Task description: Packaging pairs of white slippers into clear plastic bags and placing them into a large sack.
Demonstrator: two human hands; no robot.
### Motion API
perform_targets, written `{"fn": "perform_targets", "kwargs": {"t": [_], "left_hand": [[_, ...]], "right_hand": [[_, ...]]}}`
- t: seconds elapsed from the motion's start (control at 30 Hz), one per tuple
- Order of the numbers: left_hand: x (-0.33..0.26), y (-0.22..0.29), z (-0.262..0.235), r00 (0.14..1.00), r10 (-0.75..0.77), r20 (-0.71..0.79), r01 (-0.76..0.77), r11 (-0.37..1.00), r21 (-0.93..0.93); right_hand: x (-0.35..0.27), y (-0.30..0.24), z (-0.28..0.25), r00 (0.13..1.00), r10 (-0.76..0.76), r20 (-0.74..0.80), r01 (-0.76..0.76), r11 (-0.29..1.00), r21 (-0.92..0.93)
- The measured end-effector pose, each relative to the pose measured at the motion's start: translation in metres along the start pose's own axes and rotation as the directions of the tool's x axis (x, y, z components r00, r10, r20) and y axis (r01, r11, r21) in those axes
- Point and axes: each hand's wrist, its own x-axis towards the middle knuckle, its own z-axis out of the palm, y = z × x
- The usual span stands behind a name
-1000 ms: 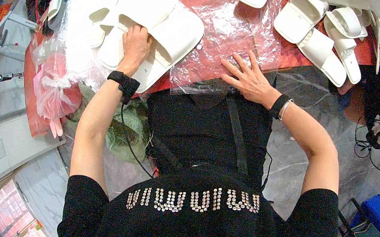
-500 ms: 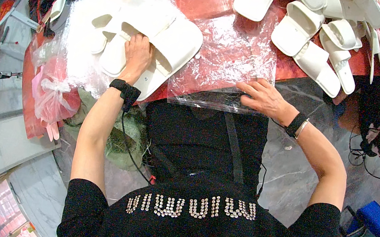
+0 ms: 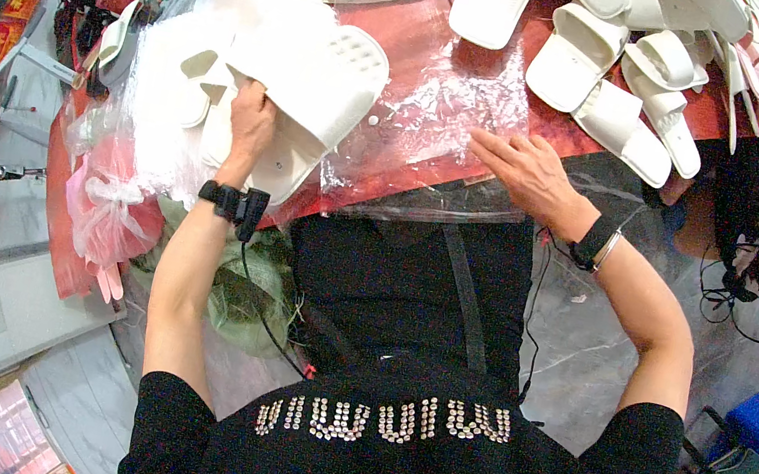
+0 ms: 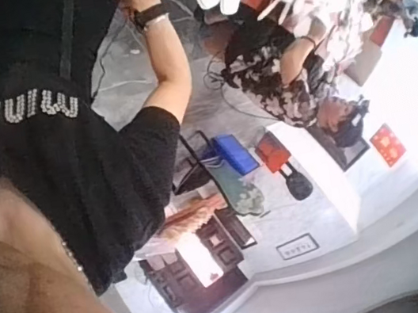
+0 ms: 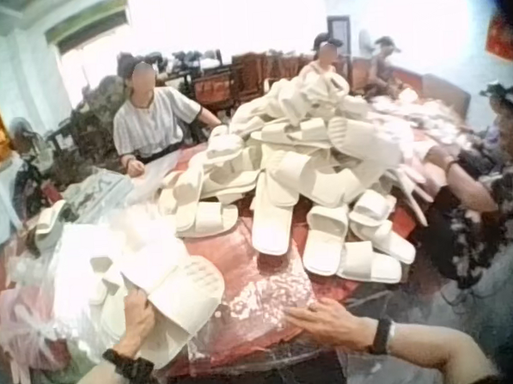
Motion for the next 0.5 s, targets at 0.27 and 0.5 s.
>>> {"fn": "perform_targets", "kwargs": {"t": [0.27, 0.5], "left_hand": [[-0.008, 0.046, -0.094, 0.995, -0.054, 0.079, 0.094, 0.691, -0.716], [-0.086, 0.110, -0.092, 0.811, 0.270, 0.519, 0.383, 0.427, -0.819]], "right_hand": [[0.043, 0.010, -0.033, 0.999, 0.030, -0.015, -0.029, 0.999, 0.038], [0.062, 0.007, -0.030, 0.999, 0.020, -0.034, -0.014, 0.984, 0.179]]}}
